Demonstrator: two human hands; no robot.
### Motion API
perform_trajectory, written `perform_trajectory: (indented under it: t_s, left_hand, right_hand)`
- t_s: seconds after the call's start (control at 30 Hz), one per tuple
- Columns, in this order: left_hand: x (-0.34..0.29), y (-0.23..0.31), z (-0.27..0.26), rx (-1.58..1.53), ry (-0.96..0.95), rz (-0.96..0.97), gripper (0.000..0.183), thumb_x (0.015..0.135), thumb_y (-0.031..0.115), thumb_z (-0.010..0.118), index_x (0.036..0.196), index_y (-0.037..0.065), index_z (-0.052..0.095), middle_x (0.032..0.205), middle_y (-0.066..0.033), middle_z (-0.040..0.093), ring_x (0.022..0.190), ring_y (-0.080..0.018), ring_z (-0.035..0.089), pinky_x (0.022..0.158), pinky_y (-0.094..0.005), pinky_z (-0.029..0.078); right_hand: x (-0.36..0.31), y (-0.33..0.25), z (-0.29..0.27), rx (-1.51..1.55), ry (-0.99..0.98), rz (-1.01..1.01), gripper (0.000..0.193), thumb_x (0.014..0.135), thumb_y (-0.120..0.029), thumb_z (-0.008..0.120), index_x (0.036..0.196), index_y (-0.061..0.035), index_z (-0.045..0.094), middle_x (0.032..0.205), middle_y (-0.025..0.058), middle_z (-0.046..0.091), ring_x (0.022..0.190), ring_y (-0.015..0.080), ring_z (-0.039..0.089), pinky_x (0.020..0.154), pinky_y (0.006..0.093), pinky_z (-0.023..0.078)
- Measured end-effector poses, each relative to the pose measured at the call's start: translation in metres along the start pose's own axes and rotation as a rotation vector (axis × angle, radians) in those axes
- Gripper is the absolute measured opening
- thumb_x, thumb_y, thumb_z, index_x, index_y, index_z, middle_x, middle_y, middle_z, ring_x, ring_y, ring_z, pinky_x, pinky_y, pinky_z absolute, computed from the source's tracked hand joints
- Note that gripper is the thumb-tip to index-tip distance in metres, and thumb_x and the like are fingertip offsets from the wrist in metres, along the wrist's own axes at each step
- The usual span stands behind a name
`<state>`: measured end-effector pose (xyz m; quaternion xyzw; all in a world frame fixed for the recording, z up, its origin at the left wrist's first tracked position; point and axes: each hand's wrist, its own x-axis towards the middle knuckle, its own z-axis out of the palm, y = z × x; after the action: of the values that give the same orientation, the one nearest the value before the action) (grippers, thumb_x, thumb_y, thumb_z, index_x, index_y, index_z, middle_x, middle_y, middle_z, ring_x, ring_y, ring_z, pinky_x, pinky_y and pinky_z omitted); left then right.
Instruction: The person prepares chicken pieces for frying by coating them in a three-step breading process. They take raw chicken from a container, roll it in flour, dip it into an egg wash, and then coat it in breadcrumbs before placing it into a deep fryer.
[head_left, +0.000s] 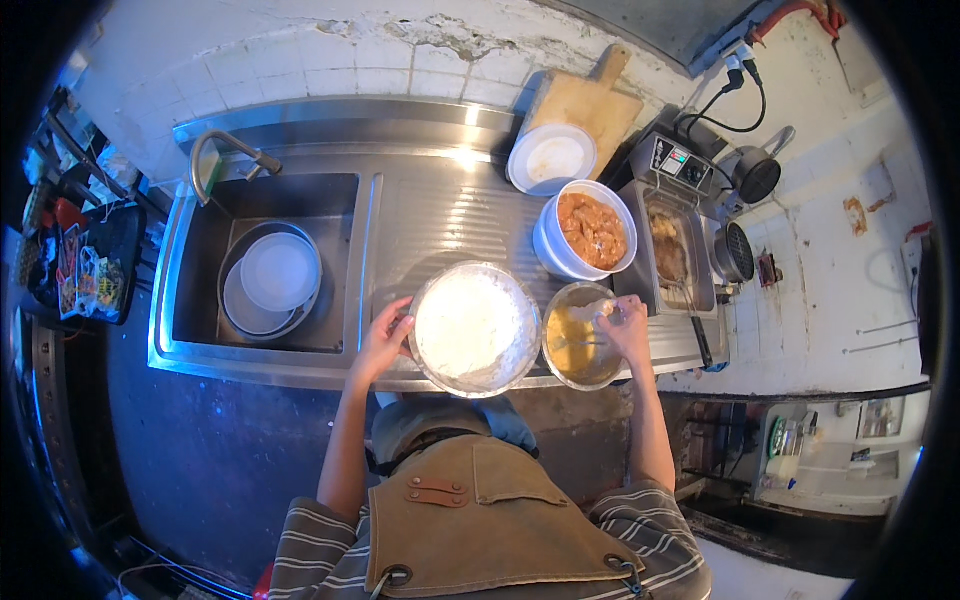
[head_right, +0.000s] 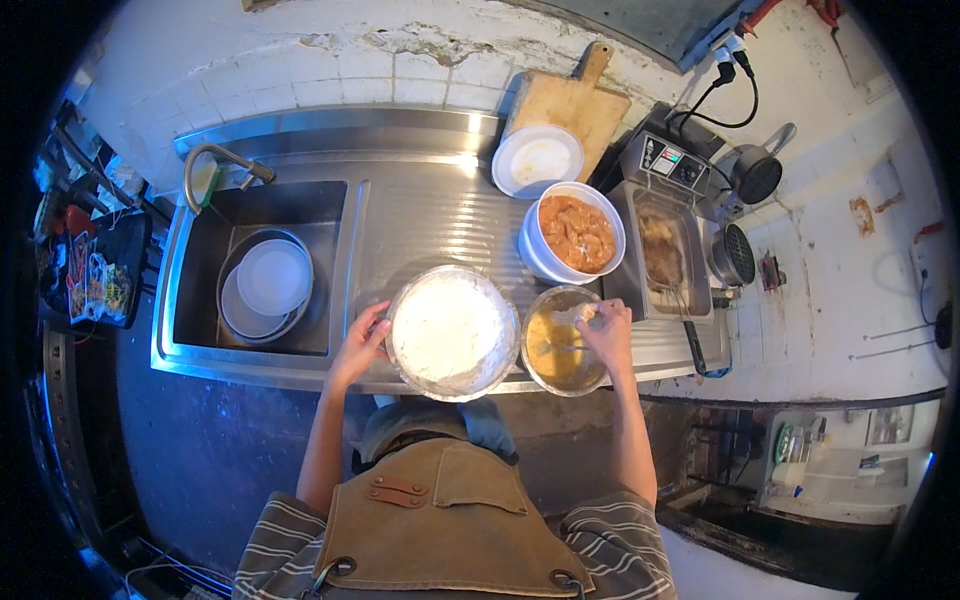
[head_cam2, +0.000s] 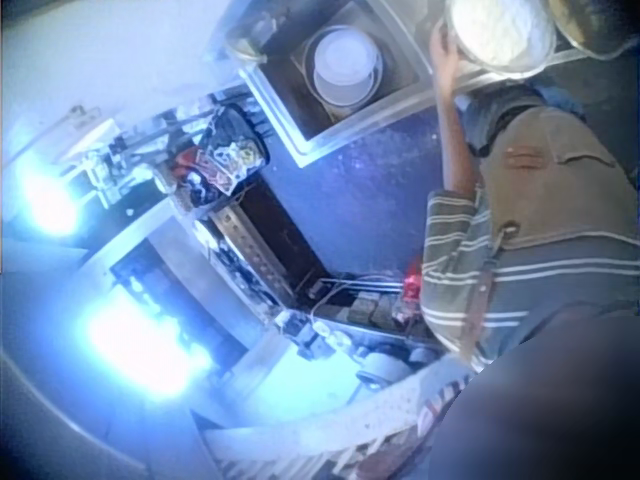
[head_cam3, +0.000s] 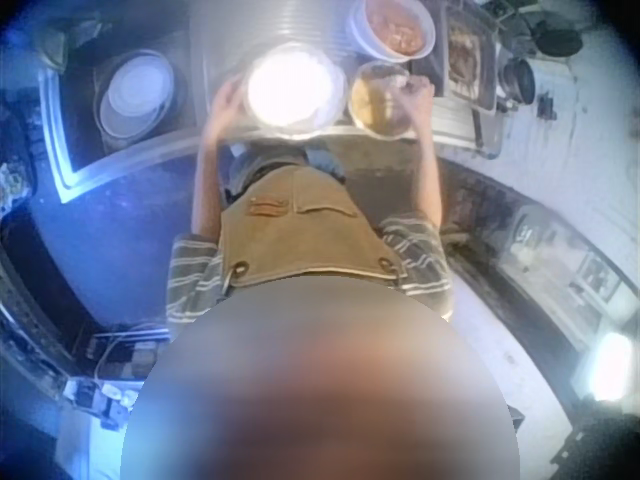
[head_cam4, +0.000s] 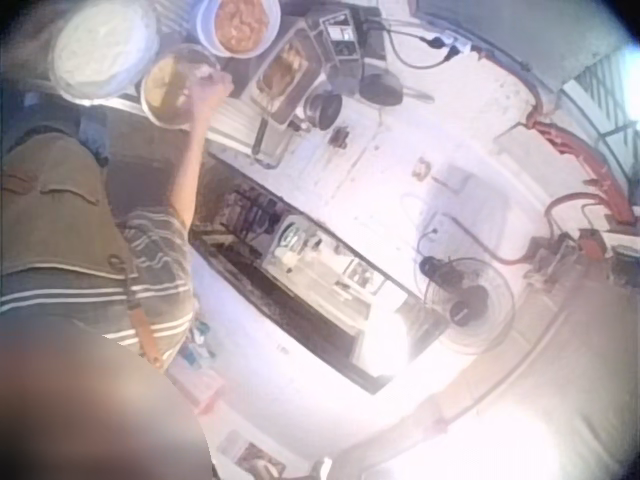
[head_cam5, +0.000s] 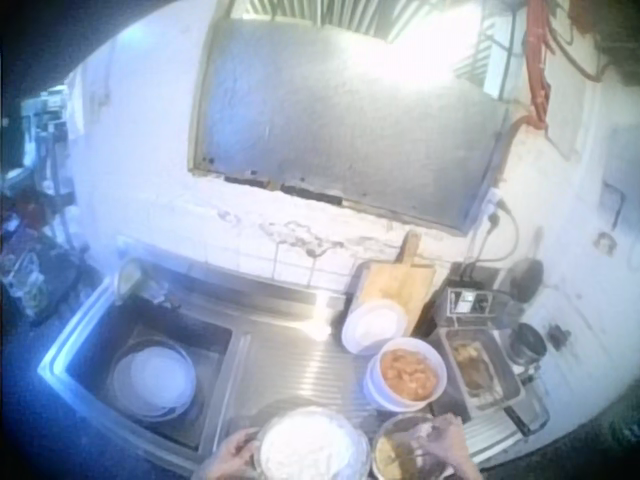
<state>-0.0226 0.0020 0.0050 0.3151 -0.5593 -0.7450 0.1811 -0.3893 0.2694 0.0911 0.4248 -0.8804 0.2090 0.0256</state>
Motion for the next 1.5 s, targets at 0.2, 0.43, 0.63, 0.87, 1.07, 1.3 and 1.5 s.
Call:
perform_trajectory:
  t_s: [0.2, 0.43, 0.63, 0.87, 1.07, 1.3, 1.5]
  left_hand:
    - [-0.005, 0.015, 0.006, -0.033, 0.009, -0.010, 0.044, 0.101, 0.014, 0.052, 0.145, 0.014, 0.043, 0.101, -0.0065, 0.059, 0.087, -0.0117, 0.061, 0.063, -0.0250, 0.056]
    - [0.002, -0.004, 0.008, 0.154, 0.027, 0.073, 0.050, 0.104, 0.015, 0.047, 0.152, 0.019, 0.032, 0.107, -0.0058, 0.061, 0.090, -0.0125, 0.056, 0.072, -0.0274, 0.051]
    - [-0.003, 0.006, 0.014, 0.019, 0.049, -0.055, 0.051, 0.104, 0.018, 0.047, 0.151, 0.016, 0.030, 0.109, -0.0075, 0.061, 0.095, -0.0138, 0.058, 0.073, -0.0296, 0.054]
    - [-0.008, 0.007, 0.014, 0.132, 0.113, -0.094, 0.050, 0.104, 0.020, 0.047, 0.151, 0.020, 0.029, 0.107, -0.0058, 0.062, 0.096, -0.0130, 0.057, 0.068, -0.0288, 0.052]
    - [-0.010, 0.011, 0.015, 0.189, 0.105, -0.079, 0.049, 0.104, 0.019, 0.047, 0.151, 0.019, 0.031, 0.105, -0.0059, 0.062, 0.093, -0.0125, 0.058, 0.066, -0.0275, 0.052]
    - [-0.010, 0.015, 0.017, 0.134, 0.086, -0.101, 0.049, 0.104, 0.020, 0.048, 0.150, 0.017, 0.032, 0.107, -0.0060, 0.061, 0.095, -0.0133, 0.058, 0.067, -0.0279, 0.052]
    - [-0.013, 0.012, 0.013, 0.106, 0.091, -0.092, 0.049, 0.104, 0.021, 0.048, 0.150, 0.017, 0.032, 0.110, -0.0068, 0.060, 0.097, -0.0138, 0.058, 0.070, -0.0301, 0.055]
  right_hand:
    - [0.012, 0.007, -0.026, -0.151, 0.119, -0.026, 0.033, 0.069, -0.013, 0.075, 0.099, -0.0054, 0.066, 0.090, 0.0120, 0.065, 0.088, 0.0339, 0.058, 0.085, 0.0416, 0.045]
    - [0.009, -0.009, -0.047, 0.148, 0.036, 0.139, 0.031, 0.073, -0.015, 0.076, 0.100, -0.0052, 0.064, 0.088, 0.0101, 0.067, 0.081, 0.0252, 0.061, 0.079, 0.0374, 0.049]
    - [0.014, 0.004, -0.042, 0.158, 0.041, 0.157, 0.030, 0.075, -0.013, 0.074, 0.102, -0.0059, 0.064, 0.088, 0.0115, 0.067, 0.083, 0.0288, 0.060, 0.082, 0.0404, 0.048]
    - [0.004, -0.017, -0.044, -0.130, 0.159, 0.013, 0.030, 0.077, -0.010, 0.071, 0.104, -0.0045, 0.062, 0.091, 0.0147, 0.066, 0.088, 0.0350, 0.057, 0.082, 0.0454, 0.045]
    - [-0.004, -0.037, -0.051, 0.096, 0.138, 0.090, 0.030, 0.076, -0.010, 0.070, 0.104, -0.0033, 0.060, 0.091, 0.0153, 0.064, 0.089, 0.0342, 0.056, 0.081, 0.0441, 0.045]
    - [0.006, -0.010, -0.040, -0.193, 0.197, 0.033, 0.031, 0.074, -0.010, 0.071, 0.102, -0.0058, 0.060, 0.091, 0.0130, 0.064, 0.090, 0.0339, 0.057, 0.080, 0.0457, 0.045]
    - [-0.001, -0.046, -0.047, -0.219, 0.137, -0.012, 0.031, 0.074, -0.011, 0.072, 0.102, -0.0087, 0.060, 0.095, 0.0090, 0.065, 0.091, 0.0335, 0.057, 0.079, 0.0470, 0.045]
